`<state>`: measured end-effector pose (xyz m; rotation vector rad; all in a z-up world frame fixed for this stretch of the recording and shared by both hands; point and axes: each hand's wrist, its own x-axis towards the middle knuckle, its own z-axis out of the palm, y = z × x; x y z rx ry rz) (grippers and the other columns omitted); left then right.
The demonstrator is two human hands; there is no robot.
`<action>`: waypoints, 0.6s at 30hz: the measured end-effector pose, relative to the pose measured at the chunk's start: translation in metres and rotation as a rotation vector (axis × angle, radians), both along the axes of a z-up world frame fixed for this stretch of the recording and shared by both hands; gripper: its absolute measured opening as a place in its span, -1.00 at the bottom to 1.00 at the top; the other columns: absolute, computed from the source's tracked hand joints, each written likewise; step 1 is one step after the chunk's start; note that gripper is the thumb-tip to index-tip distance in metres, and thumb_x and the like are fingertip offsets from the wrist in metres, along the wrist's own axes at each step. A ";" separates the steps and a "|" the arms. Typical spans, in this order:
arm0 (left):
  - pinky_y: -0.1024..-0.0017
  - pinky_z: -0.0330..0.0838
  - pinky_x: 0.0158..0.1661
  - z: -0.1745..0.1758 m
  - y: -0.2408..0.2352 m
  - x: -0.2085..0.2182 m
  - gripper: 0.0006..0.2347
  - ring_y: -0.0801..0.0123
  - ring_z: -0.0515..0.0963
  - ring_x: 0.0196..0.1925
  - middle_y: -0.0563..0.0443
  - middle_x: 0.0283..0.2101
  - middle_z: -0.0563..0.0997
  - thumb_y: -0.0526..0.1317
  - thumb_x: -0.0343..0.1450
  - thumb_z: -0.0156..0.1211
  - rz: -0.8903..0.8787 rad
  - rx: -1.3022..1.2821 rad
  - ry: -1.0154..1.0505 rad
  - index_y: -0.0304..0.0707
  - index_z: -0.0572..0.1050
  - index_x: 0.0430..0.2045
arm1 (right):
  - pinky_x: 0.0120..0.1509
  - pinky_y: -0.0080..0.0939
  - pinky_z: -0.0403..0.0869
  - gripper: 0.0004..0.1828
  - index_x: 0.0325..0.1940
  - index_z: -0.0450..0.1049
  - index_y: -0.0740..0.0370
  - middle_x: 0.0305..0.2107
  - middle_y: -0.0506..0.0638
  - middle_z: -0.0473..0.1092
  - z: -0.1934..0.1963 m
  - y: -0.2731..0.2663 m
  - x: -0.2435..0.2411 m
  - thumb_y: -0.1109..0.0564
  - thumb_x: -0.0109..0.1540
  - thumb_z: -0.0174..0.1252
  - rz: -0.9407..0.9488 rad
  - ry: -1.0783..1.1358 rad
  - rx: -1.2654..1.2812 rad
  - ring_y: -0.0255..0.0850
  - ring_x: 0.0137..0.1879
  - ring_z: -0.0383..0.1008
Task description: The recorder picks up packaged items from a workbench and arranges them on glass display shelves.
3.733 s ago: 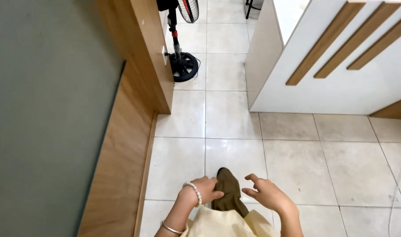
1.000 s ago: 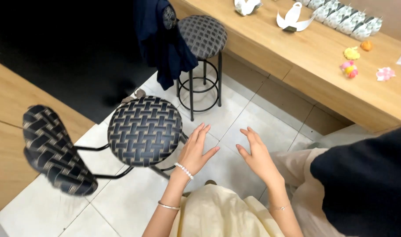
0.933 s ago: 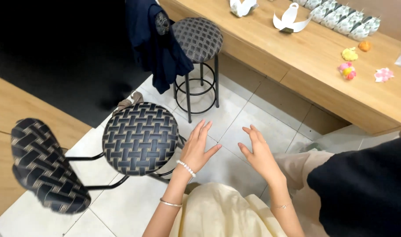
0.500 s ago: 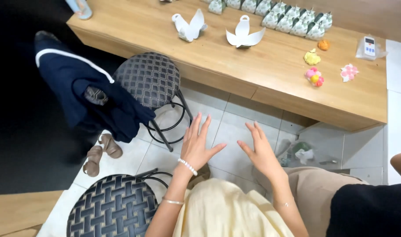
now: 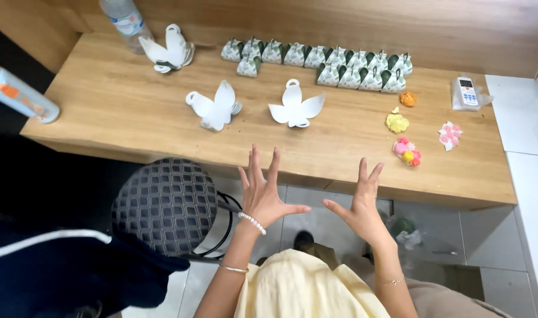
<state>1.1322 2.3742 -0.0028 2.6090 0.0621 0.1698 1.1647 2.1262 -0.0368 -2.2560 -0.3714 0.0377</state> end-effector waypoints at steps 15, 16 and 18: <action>0.29 0.52 0.10 -0.193 -0.035 0.330 -0.52 0.17 0.61 0.10 -0.12 0.08 0.60 -0.13 0.34 0.48 0.024 -0.463 -0.124 -0.25 0.44 0.10 | 0.42 0.04 0.24 -0.20 0.49 0.08 0.16 0.30 0.31 0.23 -0.127 -0.033 0.300 0.00 0.24 0.25 -0.085 0.212 0.216 0.08 0.45 0.20; 0.35 0.60 0.00 -0.215 -0.039 0.341 -0.65 0.28 0.72 -0.04 -0.06 -0.04 0.70 -0.15 0.37 0.45 0.092 -0.604 -0.015 -0.22 0.53 -0.02 | 0.29 -0.03 0.43 -0.39 0.39 0.31 0.12 0.12 0.19 0.50 -0.135 -0.036 0.307 0.01 0.26 0.21 -0.181 0.347 0.146 -0.03 0.29 0.50; 0.36 0.61 -0.07 -0.214 -0.042 0.379 -0.66 0.29 0.71 -0.09 -0.06 -0.05 0.69 -0.16 0.36 0.46 0.078 -0.560 -0.014 -0.22 0.51 -0.04 | 0.16 -0.05 0.47 -0.50 0.29 0.39 0.16 0.02 0.16 0.53 -0.134 -0.035 0.327 0.04 0.27 0.20 -0.187 0.287 0.172 -0.07 0.19 0.54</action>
